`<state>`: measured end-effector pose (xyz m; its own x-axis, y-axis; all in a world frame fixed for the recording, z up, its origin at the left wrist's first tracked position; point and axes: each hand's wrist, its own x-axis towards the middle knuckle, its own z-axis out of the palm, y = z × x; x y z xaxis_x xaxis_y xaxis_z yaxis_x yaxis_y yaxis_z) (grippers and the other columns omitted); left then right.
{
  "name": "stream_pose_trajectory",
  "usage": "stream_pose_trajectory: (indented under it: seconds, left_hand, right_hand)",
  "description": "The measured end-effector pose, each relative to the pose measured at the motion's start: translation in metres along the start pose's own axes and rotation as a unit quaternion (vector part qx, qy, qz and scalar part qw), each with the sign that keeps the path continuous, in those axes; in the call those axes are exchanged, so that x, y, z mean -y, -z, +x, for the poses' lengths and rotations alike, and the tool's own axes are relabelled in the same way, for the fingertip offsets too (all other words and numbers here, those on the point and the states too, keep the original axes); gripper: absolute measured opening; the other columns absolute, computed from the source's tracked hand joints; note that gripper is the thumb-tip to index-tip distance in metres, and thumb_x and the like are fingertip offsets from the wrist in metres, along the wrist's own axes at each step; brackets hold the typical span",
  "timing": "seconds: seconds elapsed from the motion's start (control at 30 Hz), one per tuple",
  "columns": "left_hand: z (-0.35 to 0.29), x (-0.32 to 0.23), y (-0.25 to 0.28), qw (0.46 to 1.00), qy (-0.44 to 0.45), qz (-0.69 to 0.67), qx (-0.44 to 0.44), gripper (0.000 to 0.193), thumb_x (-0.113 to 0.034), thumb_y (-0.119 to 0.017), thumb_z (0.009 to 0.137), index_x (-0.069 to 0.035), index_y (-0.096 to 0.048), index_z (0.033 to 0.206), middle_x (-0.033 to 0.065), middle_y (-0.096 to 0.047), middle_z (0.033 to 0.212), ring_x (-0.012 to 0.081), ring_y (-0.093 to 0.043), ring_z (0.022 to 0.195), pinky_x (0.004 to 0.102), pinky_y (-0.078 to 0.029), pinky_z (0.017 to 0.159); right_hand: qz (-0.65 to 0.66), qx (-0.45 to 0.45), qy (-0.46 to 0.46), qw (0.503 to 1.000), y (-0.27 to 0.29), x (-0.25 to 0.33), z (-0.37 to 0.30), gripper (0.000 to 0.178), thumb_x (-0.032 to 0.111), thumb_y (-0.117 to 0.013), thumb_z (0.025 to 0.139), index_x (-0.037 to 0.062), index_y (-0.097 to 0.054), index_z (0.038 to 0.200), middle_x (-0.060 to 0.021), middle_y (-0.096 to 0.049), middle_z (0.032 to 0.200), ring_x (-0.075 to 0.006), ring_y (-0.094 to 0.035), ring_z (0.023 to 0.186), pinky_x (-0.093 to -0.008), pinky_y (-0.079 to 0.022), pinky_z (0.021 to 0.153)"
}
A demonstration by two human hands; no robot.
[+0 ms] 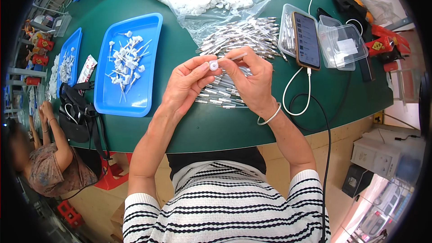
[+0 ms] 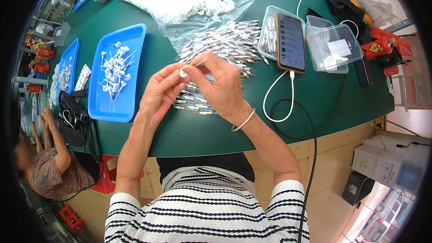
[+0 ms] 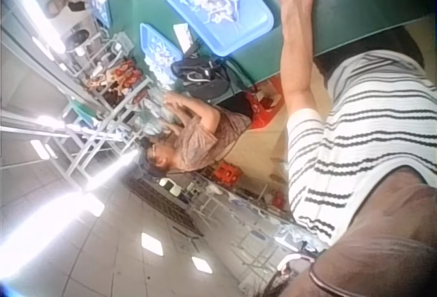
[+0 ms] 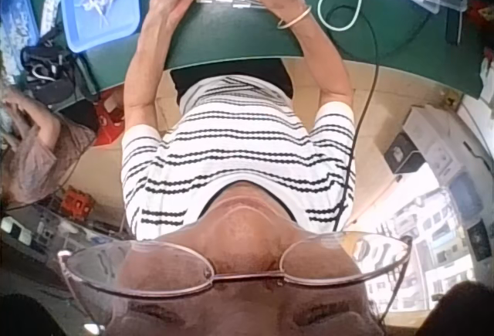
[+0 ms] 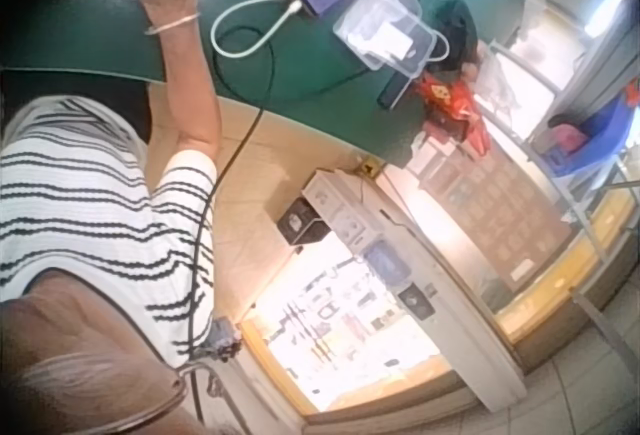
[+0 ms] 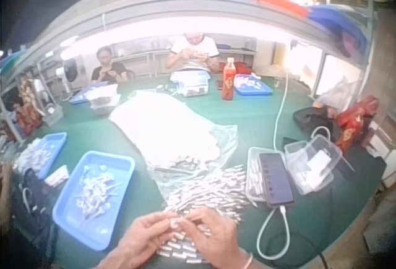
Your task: The person repeatedly picks up small white plastic caps and clear cylindrical tubes from a green table, fits the caps onto the tubes, and places the assembled units into a blue tray. The process is performed one at a time by hand.
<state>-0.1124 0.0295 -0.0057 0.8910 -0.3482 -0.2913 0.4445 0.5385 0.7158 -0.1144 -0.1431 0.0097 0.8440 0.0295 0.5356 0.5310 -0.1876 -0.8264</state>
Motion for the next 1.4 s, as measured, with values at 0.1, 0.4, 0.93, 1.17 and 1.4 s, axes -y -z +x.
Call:
stream_pose_trajectory:
  seconds: [0.1, 0.4, 0.93, 1.17, 1.4]
  left_hand:
    - [0.0, -0.001, 0.0, 1.0, 0.006, -0.011, 0.003, 0.025, -0.006, -0.059, 0.09, 0.005, -0.06, 0.113, 0.0133, -0.066, 0.101, 0.0196, -0.067, 0.092, 0.0207, -0.058, 0.074]
    - [0.0, 0.0, 0.001, 1.0, -0.004, 0.008, 0.008, 0.024, -0.006, -0.06, 0.09, 0.004, -0.061, 0.112, 0.0131, -0.067, 0.1, 0.0189, -0.067, 0.091, 0.0209, -0.058, 0.074]
    - [-0.001, -0.003, -0.001, 0.995, -0.031, 0.096, 0.005, 0.023, -0.008, -0.062, 0.089, 0.003, -0.064, 0.109, 0.0115, -0.068, 0.096, 0.015, -0.067, 0.087, 0.0216, -0.056, 0.074]
    - [-0.001, -0.005, -0.002, 0.992, -0.023, 0.123, 0.002, 0.023, -0.009, -0.064, 0.088, 0.003, -0.065, 0.108, 0.0103, -0.069, 0.095, 0.0126, -0.067, 0.082, 0.022, -0.055, 0.074]
    - [-0.001, -0.005, -0.002, 0.993, -0.016, 0.12, 0.0, 0.023, -0.008, -0.064, 0.087, 0.003, -0.065, 0.107, 0.0102, -0.069, 0.094, 0.0131, -0.067, 0.082, 0.0219, -0.055, 0.074]
  right_hand:
    - [-0.004, 0.005, 0.004, 1.0, 0.001, 0.0, 0.0, 0.012, 0.009, -0.07, 0.082, 0.0022, -0.061, 0.081, -0.0064, -0.064, 0.074, -0.0162, -0.067, 0.064, -0.0254, -0.051, 0.054]
    - [-0.006, 0.006, 0.015, 1.0, 0.0, -0.002, 0.0, 0.012, 0.01, -0.07, 0.082, 0.0024, -0.061, 0.081, -0.007, -0.065, 0.074, -0.0164, -0.066, 0.063, -0.0257, -0.05, 0.054]
    - [-0.079, 0.068, 0.034, 0.994, 0.012, 0.002, 0.007, 0.012, 0.012, -0.069, 0.081, 0.0027, -0.062, 0.08, -0.0077, -0.063, 0.072, -0.02, -0.063, 0.06, -0.029, -0.046, 0.052]
    - [-0.081, 0.083, 0.038, 0.993, 0.015, 0.003, 0.009, 0.012, 0.012, -0.069, 0.081, 0.0025, -0.062, 0.08, -0.009, -0.062, 0.071, -0.0223, -0.061, 0.06, -0.031, -0.046, 0.053]
    - [-0.1, 0.091, 0.043, 0.99, 0.016, 0.005, 0.009, 0.012, 0.012, -0.069, 0.08, 0.0026, -0.062, 0.08, -0.0087, -0.063, 0.071, -0.0226, -0.061, 0.059, -0.0312, -0.047, 0.053]
